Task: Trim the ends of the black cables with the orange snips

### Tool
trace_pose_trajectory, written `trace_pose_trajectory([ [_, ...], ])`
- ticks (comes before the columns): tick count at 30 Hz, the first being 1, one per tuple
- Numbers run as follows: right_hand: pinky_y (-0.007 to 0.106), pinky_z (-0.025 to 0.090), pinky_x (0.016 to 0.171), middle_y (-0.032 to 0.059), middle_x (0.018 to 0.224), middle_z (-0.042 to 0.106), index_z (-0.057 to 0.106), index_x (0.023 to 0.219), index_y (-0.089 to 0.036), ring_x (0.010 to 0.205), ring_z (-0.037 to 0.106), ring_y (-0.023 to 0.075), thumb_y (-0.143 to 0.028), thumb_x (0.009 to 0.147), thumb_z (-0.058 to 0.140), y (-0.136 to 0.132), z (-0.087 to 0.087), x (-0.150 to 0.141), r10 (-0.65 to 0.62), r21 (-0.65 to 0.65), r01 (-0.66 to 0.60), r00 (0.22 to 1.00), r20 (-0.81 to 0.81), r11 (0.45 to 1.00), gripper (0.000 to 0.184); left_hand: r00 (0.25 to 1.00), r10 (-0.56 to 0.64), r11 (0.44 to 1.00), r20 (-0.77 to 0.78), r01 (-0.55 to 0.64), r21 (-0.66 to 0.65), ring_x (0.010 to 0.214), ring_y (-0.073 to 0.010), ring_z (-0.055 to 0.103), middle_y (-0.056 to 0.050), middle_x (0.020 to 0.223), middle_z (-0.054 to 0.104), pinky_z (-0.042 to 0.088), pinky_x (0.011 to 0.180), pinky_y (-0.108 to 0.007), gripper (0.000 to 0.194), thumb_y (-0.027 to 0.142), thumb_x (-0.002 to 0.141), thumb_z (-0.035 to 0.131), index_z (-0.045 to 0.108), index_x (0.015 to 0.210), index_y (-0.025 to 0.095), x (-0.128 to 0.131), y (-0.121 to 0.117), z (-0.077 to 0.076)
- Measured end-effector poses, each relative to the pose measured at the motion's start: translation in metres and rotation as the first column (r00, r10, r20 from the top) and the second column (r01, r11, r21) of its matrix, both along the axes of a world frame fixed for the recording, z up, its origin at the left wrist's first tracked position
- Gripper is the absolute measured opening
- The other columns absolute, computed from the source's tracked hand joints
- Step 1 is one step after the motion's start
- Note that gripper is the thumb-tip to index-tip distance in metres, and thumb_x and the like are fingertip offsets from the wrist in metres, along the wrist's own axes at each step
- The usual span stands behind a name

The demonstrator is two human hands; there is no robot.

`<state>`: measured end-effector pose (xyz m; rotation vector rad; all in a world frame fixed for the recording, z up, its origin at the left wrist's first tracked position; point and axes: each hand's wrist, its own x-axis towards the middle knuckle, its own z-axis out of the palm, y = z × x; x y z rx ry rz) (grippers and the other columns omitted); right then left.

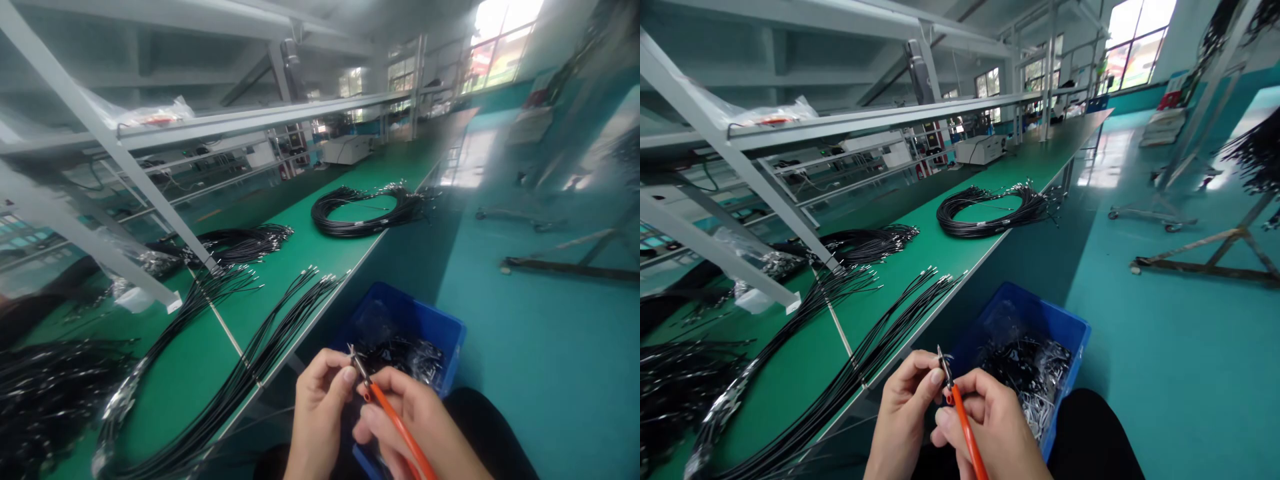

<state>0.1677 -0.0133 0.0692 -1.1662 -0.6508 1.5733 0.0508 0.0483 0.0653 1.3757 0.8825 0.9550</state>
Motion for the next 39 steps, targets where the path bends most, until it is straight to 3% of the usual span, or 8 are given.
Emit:
trace_pose_trajectory([
  [10, 0.013, 0.025, 0.029, -0.0014, 0.049, 0.062, 0.049, 0.081, -0.017, 0.026, 0.038, 0.0024, -0.042, 0.069, 0.068, -0.001, -0.010, 0.003, 0.030, -0.012, -0.030, 0.999, 0.024, 0.999, 0.033, 0.999, -0.003, 1.000, -0.032, 0.003, -0.003, 0.057, -0.0101, 0.044, 0.002, 0.063, 0.053, 0.038, 0.055, -0.021, 0.011, 0.027, 0.079, 0.063, 0.062, 0.074, 0.017, 0.001, 0.004, -0.005],
  [14, 0.014, 0.023, 0.030, -0.0010, 0.053, 0.061, 0.049, 0.085, -0.018, 0.028, 0.037, 0.0022, -0.051, 0.067, 0.069, -0.006, -0.013, 0.010, 0.009, 0.004, -0.009, 1.000, -0.030, 1.000, 0.042, 0.999, 0.041, 0.999, -0.028, -0.042, -0.003, 0.055, -0.0097, 0.044, 0.002, 0.062, 0.055, 0.038, 0.054, -0.020, 0.011, 0.026, 0.076, 0.065, 0.063, 0.072, 0.016, 0.001, 0.006, -0.007],
  [20, 0.014, 0.022, 0.033, 0.0017, 0.051, 0.062, 0.051, 0.080, -0.017, 0.030, 0.034, 0.0016, -0.050, 0.064, 0.071, -0.007, -0.017, 0.014, 0.134, 0.056, -0.133, 0.991, -0.022, 0.990, 0.042, 0.997, 0.079, 0.997, -0.002, -0.079, -0.004, 0.057, -0.0109, 0.049, 0.001, 0.066, 0.059, 0.041, 0.055, -0.021, 0.010, 0.026, 0.075, 0.067, 0.064, 0.074, 0.016, 0.004, 0.005, -0.007],
  [28, 0.013, 0.025, 0.030, 0.0005, 0.055, 0.062, 0.048, 0.086, -0.016, 0.028, 0.036, 0.0012, -0.048, 0.071, 0.067, -0.001, -0.024, 0.013, 0.153, 0.111, -0.140, 0.982, -0.113, 0.984, 0.040, 0.998, 0.060, 0.997, -0.028, -0.059, 0.051, 0.063, -0.0121, 0.053, 0.001, 0.068, 0.061, 0.043, 0.060, -0.020, 0.006, 0.023, 0.077, 0.065, 0.065, 0.074, 0.017, 0.005, 0.003, -0.009],
  [35, 0.013, 0.025, 0.031, -0.0008, 0.053, 0.063, 0.047, 0.081, -0.018, 0.026, 0.034, 0.0008, -0.040, 0.073, 0.065, 0.002, -0.013, 0.016, 0.141, 0.009, -0.141, 0.990, 0.019, 0.990, 0.029, 0.994, 0.061, 0.992, -0.086, -0.051, 0.116, 0.065, -0.0135, 0.054, 0.000, 0.069, 0.061, 0.044, 0.062, -0.022, 0.008, 0.023, 0.079, 0.062, 0.064, 0.074, 0.017, 0.008, 0.004, -0.012],
  [39, 0.016, 0.028, 0.035, -0.0047, 0.047, 0.058, 0.047, 0.076, -0.019, 0.030, 0.038, 0.0038, -0.028, 0.072, 0.062, 0.000, -0.016, 0.015, 0.121, -0.046, -0.115, 0.980, 0.156, 0.992, 0.018, 0.989, 0.078, 0.990, -0.125, -0.061, 0.129, 0.062, -0.0134, 0.052, 0.000, 0.066, 0.058, 0.042, 0.058, -0.022, 0.011, 0.025, 0.079, 0.061, 0.063, 0.072, 0.017, 0.009, 0.005, -0.015],
])
